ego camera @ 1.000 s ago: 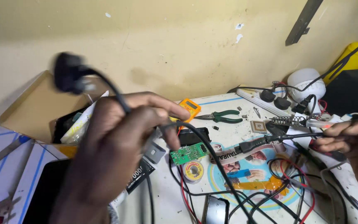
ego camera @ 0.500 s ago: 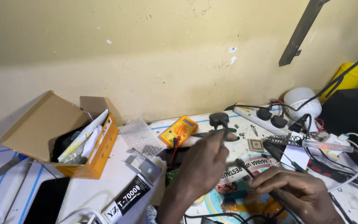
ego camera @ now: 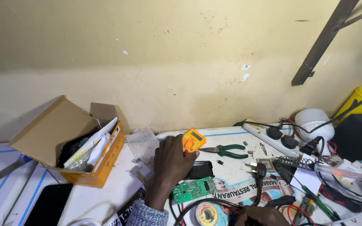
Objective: Repairing a circuit board by soldering components and testing connections with a multimeter
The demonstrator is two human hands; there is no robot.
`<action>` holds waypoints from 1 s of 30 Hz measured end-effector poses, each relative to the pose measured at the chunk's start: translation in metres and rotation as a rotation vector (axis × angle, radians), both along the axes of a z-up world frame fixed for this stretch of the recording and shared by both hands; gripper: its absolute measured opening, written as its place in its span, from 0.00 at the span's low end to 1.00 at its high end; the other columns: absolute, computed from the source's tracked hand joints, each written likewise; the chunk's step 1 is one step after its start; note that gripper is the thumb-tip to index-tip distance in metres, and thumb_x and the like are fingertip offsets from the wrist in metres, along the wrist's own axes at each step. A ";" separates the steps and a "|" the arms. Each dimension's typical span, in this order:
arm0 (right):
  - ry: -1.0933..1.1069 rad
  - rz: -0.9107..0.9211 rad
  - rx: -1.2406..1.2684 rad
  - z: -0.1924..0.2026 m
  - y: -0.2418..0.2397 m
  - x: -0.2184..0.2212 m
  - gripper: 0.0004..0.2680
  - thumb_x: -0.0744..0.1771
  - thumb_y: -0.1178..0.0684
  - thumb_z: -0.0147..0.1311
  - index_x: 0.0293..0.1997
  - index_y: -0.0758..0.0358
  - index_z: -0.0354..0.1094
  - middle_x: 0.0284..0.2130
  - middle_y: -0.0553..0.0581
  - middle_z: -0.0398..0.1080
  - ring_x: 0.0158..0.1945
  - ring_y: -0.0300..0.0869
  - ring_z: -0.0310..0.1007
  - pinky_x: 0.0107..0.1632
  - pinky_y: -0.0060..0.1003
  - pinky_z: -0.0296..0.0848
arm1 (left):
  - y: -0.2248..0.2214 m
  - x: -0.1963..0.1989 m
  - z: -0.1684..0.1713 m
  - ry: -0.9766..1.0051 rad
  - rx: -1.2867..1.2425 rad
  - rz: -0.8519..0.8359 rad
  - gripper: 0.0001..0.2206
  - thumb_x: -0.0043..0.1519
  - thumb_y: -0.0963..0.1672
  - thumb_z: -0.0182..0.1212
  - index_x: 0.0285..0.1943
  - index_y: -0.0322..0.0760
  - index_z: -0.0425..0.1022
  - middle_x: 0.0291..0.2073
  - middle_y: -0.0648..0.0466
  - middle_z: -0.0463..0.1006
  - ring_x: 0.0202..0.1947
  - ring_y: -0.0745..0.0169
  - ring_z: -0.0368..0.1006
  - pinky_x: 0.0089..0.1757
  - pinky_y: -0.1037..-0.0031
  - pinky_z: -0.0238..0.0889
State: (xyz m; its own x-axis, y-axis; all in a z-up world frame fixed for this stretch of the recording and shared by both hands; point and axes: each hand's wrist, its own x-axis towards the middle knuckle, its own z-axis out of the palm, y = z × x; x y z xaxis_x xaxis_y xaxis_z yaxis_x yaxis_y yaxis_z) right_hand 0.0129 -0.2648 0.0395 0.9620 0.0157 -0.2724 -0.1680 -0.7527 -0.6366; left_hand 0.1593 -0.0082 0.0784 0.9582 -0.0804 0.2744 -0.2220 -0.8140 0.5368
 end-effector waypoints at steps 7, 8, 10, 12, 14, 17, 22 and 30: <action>-0.093 -0.119 -0.092 0.022 0.023 -0.007 0.11 0.61 0.44 0.57 0.15 0.42 0.84 0.14 0.38 0.82 0.20 0.27 0.81 0.29 0.24 0.68 | 0.001 0.019 -0.040 -0.121 0.034 0.113 0.24 0.48 0.47 0.68 0.55 0.45 0.73 0.45 0.48 0.77 0.50 0.39 0.67 0.45 0.48 0.64; -0.093 -0.118 -0.092 0.019 0.014 -0.003 0.11 0.61 0.44 0.57 0.15 0.42 0.84 0.14 0.38 0.82 0.20 0.27 0.81 0.29 0.24 0.68 | 0.003 0.015 -0.027 -0.120 0.035 0.114 0.24 0.48 0.47 0.68 0.55 0.45 0.73 0.45 0.48 0.77 0.50 0.39 0.67 0.45 0.48 0.64; -0.001 0.076 0.100 0.011 -0.004 0.004 0.08 0.61 0.47 0.59 0.30 0.45 0.89 0.31 0.38 0.92 0.35 0.27 0.88 0.41 0.22 0.74 | 0.008 0.005 -0.001 0.071 -0.224 0.178 0.28 0.50 0.52 0.65 0.62 0.55 0.69 0.54 0.52 0.77 0.58 0.46 0.67 0.49 0.53 0.64; -0.277 0.178 0.178 0.004 -0.006 0.009 0.11 0.61 0.52 0.52 0.31 0.46 0.87 0.27 0.40 0.89 0.26 0.29 0.80 0.32 0.26 0.67 | 0.016 -0.005 0.033 0.118 -0.356 0.205 0.27 0.50 0.53 0.65 0.61 0.55 0.69 0.54 0.54 0.79 0.53 0.48 0.72 0.47 0.54 0.66; -0.551 0.273 0.252 0.019 0.008 0.012 0.15 0.61 0.57 0.45 0.31 0.48 0.86 0.23 0.42 0.87 0.18 0.32 0.72 0.23 0.29 0.61 | 0.023 -0.012 0.055 0.171 -0.488 0.230 0.27 0.50 0.55 0.65 0.60 0.54 0.70 0.53 0.57 0.81 0.49 0.50 0.78 0.45 0.56 0.68; -0.764 0.292 0.243 0.062 0.043 0.024 0.09 0.60 0.64 0.47 0.33 0.57 0.76 0.33 0.50 0.81 0.37 0.40 0.80 0.40 0.33 0.74 | 0.028 -0.017 0.074 0.211 -0.750 0.232 0.32 0.45 0.54 0.68 0.61 0.50 0.71 0.52 0.54 0.83 0.49 0.60 0.80 0.48 0.69 0.70; -0.379 0.459 0.086 0.075 0.076 0.060 0.13 0.51 0.57 0.62 0.34 0.47 0.73 0.32 0.45 0.78 0.35 0.37 0.72 0.38 0.34 0.71 | 0.028 -0.031 0.093 0.302 -1.163 0.154 0.31 0.44 0.44 0.72 0.61 0.38 0.72 0.43 0.50 0.81 0.43 0.60 0.78 0.40 0.71 0.74; -0.305 0.099 0.584 0.024 0.056 0.081 0.05 0.62 0.66 0.60 0.30 0.64 0.82 0.30 0.55 0.81 0.35 0.39 0.79 0.40 0.33 0.74 | 0.055 -0.010 0.064 -0.021 -0.759 0.358 0.24 0.37 0.48 0.77 0.40 0.40 0.72 0.38 0.53 0.77 0.39 0.59 0.73 0.40 0.68 0.68</action>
State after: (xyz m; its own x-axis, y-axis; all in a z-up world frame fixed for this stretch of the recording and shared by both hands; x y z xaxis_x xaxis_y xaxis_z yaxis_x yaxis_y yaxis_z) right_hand 0.0934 -0.2092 0.0638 0.9812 0.1699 0.0917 0.1362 -0.2726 -0.9524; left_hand 0.1494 0.0469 0.1423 0.8850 0.4411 0.1490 -0.0347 -0.2567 0.9659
